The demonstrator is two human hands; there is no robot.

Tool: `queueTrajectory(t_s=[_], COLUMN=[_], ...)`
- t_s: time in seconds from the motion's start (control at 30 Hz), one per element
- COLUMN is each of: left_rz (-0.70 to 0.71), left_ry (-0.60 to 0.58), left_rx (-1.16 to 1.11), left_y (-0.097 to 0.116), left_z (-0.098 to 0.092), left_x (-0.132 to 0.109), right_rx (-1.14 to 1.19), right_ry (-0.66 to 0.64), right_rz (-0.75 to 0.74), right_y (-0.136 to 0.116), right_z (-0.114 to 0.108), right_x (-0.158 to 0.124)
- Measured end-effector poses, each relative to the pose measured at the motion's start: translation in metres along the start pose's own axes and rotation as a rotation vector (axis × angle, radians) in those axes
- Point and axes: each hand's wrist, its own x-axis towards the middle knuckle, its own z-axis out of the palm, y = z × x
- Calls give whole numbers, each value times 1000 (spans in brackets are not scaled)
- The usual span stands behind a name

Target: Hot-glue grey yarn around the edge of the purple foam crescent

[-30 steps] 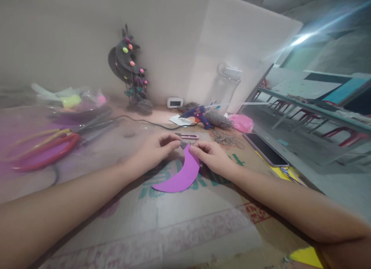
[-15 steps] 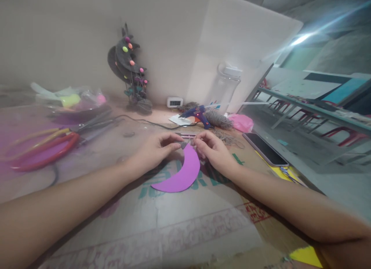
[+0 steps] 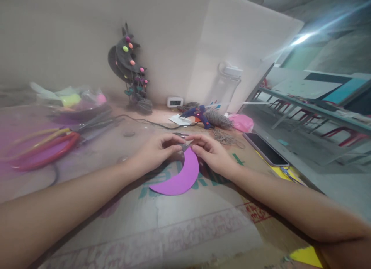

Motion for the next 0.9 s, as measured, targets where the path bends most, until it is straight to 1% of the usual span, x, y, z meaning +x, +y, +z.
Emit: queueTrajectory(t_s=[0.13, 0.3, 0.5, 0.67, 0.9], left_rz=[7, 29, 17, 24, 42], left_ry=[-18, -1, -21, -36, -81], left_rx=[-28, 19, 14, -10, -27], left_y=[1, -2, -4, -5, -7], left_z=[0, -1, -1, -1, 0], left_x=[0, 1, 1, 1, 0], right_rx=[-11, -53, 0, -74, -66], right_ry=[17, 69, 83, 141, 133], right_rz=[24, 56, 101, 80, 69], right_y=[3, 5, 0, 1, 3], right_z=[-2, -4, -2, -2, -3], right_x=[3, 3, 3, 3, 3])
